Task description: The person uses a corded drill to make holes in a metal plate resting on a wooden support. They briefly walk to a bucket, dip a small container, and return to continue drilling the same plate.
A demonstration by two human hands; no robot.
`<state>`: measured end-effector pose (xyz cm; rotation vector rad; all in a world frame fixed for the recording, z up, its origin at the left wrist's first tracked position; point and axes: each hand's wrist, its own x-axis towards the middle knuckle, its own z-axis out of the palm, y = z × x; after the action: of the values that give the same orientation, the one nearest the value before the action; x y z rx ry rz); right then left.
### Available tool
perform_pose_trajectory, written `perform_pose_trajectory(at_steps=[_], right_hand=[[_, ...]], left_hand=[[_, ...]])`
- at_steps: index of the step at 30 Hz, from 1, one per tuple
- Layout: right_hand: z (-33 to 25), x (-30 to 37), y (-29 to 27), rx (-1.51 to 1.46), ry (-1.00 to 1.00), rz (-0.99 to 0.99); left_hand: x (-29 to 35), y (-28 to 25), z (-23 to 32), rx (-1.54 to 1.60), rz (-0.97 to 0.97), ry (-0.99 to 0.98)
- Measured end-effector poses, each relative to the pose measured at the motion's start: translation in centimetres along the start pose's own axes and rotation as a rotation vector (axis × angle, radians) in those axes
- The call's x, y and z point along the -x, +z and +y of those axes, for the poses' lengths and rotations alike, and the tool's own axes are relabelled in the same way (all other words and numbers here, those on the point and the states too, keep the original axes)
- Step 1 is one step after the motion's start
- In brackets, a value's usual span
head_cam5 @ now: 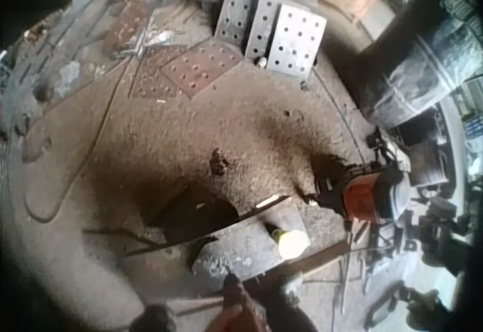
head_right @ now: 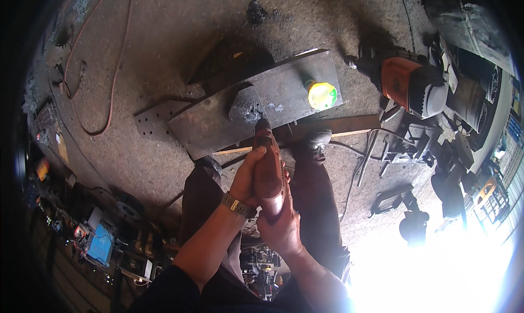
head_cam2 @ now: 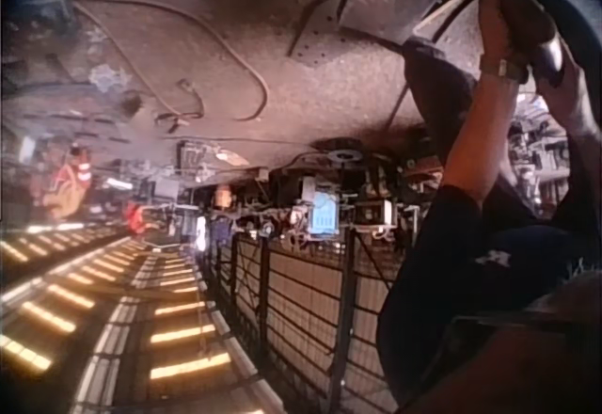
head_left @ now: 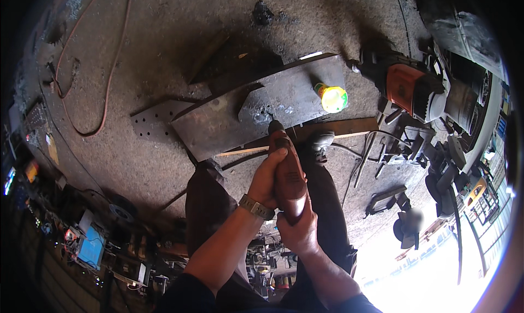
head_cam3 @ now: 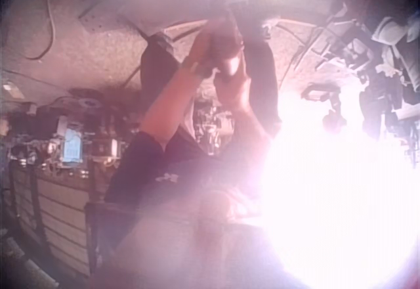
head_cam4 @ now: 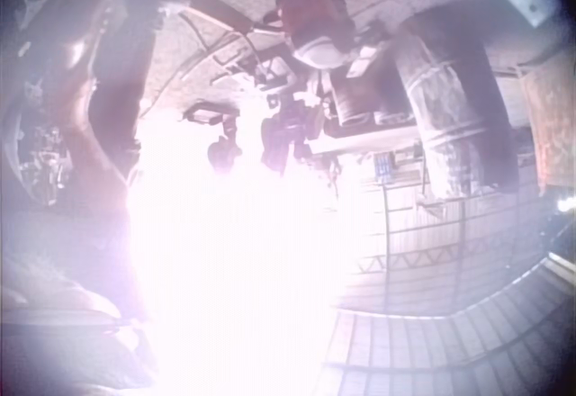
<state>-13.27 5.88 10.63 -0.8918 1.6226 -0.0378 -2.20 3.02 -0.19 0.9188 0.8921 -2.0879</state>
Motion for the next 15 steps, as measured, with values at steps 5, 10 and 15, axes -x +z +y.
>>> perform_pose_trajectory(at_steps=[5,10,15], right_hand=[[0.12,-0.25,-0.02,0.016,-0.01,-0.002],[0.14,-0.26,0.1,0.011,-0.012,-0.007],[-0.67,-0.49,0.36,-0.03,-0.012,0.074]], left_hand=[[0.04,0.12,0.23,-0.001,0.023,0.005],[-0.01,0.2,0.21,-0.002,0.013,0.02],[-0.02,0.68,0.43,0.026,0.027,0.03]])
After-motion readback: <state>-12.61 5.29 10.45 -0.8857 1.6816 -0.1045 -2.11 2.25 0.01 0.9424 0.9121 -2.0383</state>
